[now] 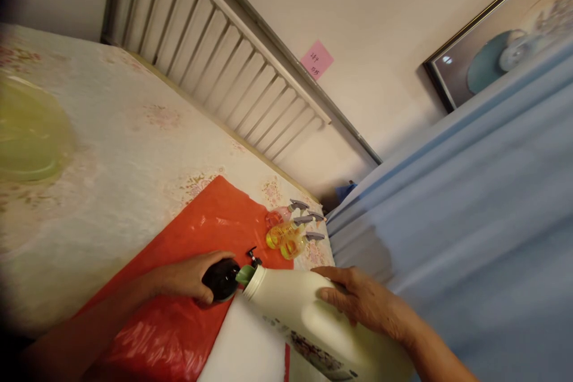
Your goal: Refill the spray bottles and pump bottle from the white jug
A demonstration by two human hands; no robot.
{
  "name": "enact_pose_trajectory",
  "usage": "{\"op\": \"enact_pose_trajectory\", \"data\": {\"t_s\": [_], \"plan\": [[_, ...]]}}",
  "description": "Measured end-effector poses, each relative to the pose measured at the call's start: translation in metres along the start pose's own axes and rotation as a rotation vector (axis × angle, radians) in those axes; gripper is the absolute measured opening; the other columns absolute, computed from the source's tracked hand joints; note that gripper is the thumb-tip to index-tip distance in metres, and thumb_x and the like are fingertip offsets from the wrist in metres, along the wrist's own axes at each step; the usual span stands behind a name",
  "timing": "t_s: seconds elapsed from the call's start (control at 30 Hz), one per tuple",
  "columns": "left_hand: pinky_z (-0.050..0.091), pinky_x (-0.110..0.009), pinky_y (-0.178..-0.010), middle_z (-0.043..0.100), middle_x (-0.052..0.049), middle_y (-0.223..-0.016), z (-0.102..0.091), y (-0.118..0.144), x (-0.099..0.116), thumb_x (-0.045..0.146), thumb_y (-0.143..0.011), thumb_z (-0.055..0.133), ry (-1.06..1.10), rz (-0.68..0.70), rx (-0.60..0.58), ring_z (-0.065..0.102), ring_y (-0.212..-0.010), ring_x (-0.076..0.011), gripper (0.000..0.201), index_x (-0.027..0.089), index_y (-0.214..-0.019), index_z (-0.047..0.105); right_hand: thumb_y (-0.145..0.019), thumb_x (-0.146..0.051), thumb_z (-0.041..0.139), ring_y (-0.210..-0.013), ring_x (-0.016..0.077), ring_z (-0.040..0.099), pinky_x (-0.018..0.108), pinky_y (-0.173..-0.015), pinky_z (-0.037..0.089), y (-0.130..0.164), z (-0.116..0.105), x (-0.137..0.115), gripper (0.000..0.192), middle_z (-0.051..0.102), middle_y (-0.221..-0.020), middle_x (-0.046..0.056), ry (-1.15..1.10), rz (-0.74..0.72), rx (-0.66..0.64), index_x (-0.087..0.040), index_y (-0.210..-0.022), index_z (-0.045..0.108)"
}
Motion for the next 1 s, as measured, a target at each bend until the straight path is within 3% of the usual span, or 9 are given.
{"op": "enact_pose_trajectory", "data": {"t_s": [1.0], "plan": [[0.039,-0.022,-0.045,0.061,0.001,-0.086,0.0004,-0.0021,-0.0044,0.009,-0.05,0.065,0.035,0.009,-0.013,0.057,-0.065,-0.0169,0.068,0.025,-0.115,0.053,-0.093,-0.056,0.05,-0.062,0.0107,0.051,0.017,-0.048,0.045,0.0003,-0.0016,-0.0023,0.055,0.059,-0.079,0.003,0.007,0.013,-0.002,-0.019,-0.133,0.058]]}}
Point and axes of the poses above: each hand's wrist, its own y-axis away from the middle knuckle, its own z-axis out of the palm, x = y × z, the point moved 3 cm from there along -y, towards the middle knuckle
